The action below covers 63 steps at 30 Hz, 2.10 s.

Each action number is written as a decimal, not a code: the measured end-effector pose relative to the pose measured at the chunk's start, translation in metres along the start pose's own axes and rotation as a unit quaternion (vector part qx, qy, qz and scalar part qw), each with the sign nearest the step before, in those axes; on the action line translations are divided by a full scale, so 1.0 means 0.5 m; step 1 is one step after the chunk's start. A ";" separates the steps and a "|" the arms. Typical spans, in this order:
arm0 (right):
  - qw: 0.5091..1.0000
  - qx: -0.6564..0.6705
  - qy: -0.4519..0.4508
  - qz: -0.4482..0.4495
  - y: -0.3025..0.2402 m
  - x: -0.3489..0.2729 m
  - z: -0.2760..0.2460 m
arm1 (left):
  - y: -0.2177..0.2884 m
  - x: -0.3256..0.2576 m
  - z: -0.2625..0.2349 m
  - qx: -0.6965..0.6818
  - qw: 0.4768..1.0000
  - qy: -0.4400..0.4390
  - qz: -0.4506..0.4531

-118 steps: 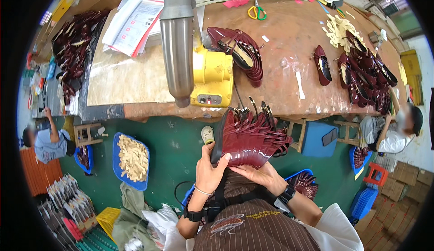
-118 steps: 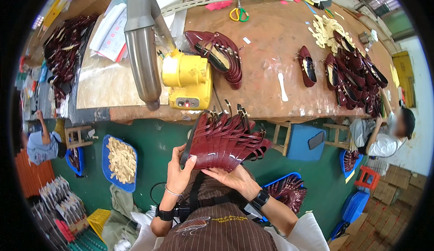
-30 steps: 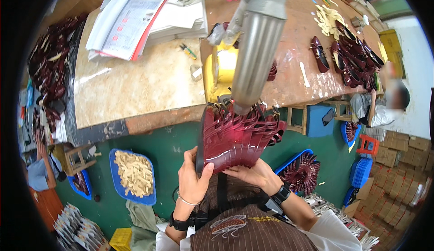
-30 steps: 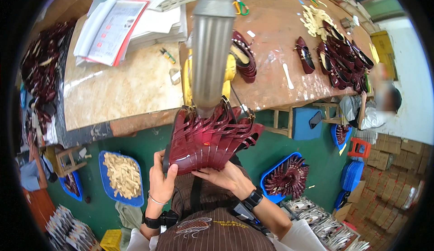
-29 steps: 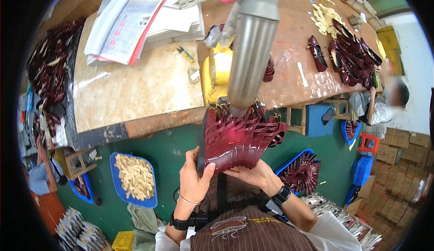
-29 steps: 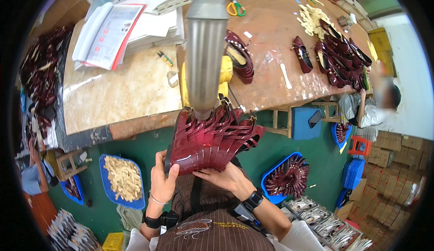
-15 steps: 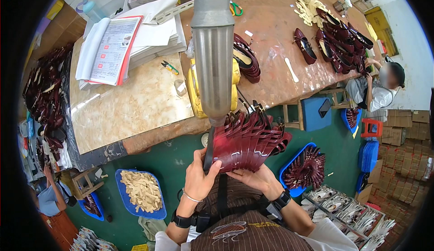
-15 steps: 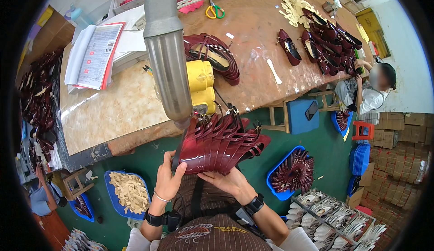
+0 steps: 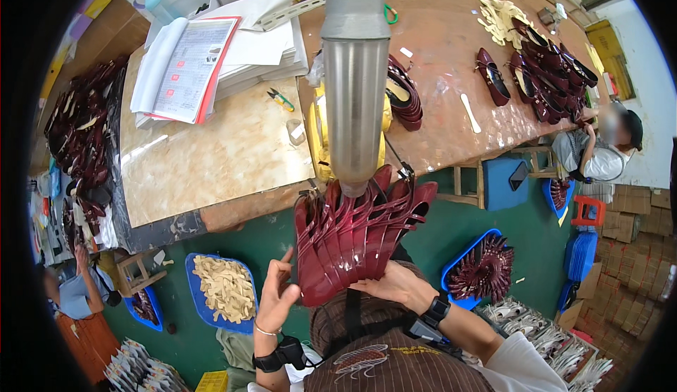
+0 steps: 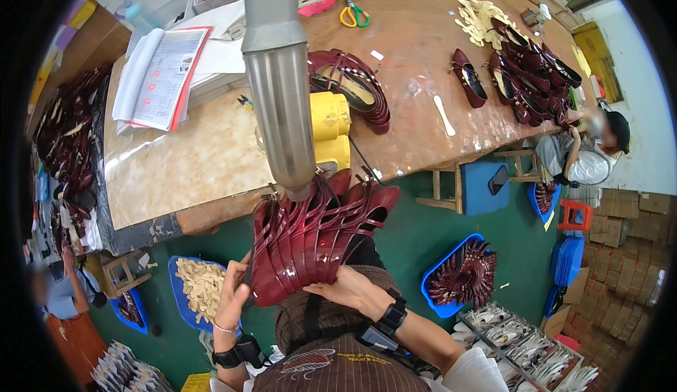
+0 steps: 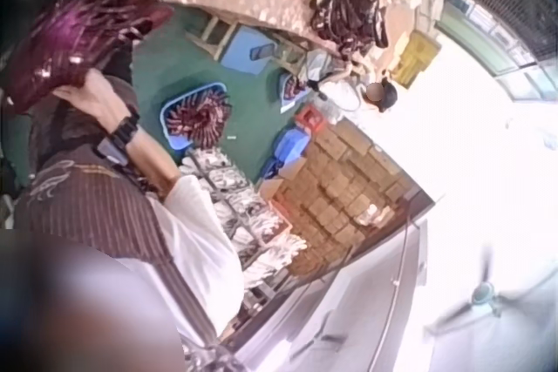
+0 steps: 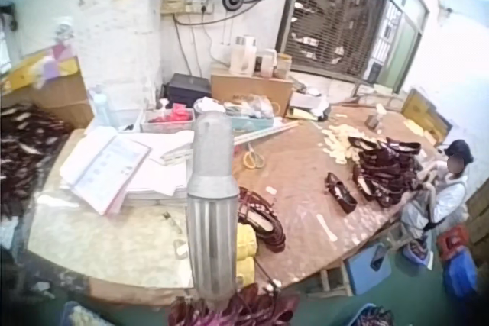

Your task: The recorder is organizing, heating, and stacking shoe components in a manufacturing facility.

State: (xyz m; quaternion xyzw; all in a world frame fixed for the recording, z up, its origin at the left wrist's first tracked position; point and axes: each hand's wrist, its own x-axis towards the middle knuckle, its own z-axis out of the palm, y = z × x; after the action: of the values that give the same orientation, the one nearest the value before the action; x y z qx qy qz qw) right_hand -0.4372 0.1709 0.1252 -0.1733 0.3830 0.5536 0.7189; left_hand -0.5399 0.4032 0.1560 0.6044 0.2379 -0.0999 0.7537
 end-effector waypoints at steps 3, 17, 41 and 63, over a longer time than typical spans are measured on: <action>0.998 -0.048 -0.027 0.015 0.004 0.019 -0.011 | -0.010 -0.003 -0.028 0.030 0.999 0.033 0.001; 0.921 -0.382 0.007 0.072 0.063 0.057 0.052 | -0.146 -0.080 -0.060 -0.054 0.985 0.143 -0.084; 0.485 -0.834 -0.083 -0.250 0.146 0.016 0.200 | -0.132 -0.087 -0.060 -0.285 0.955 0.074 0.038; 0.493 -0.673 0.356 -0.420 -0.716 0.170 0.043 | -0.083 0.525 -0.190 0.422 0.763 0.483 0.076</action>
State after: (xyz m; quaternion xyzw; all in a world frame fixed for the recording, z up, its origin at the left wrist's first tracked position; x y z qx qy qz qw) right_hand -0.0892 0.1248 0.0131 -0.9274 -0.0010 0.1672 0.3347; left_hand -0.3530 0.5200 -0.0205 0.8459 0.4579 0.1724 0.2124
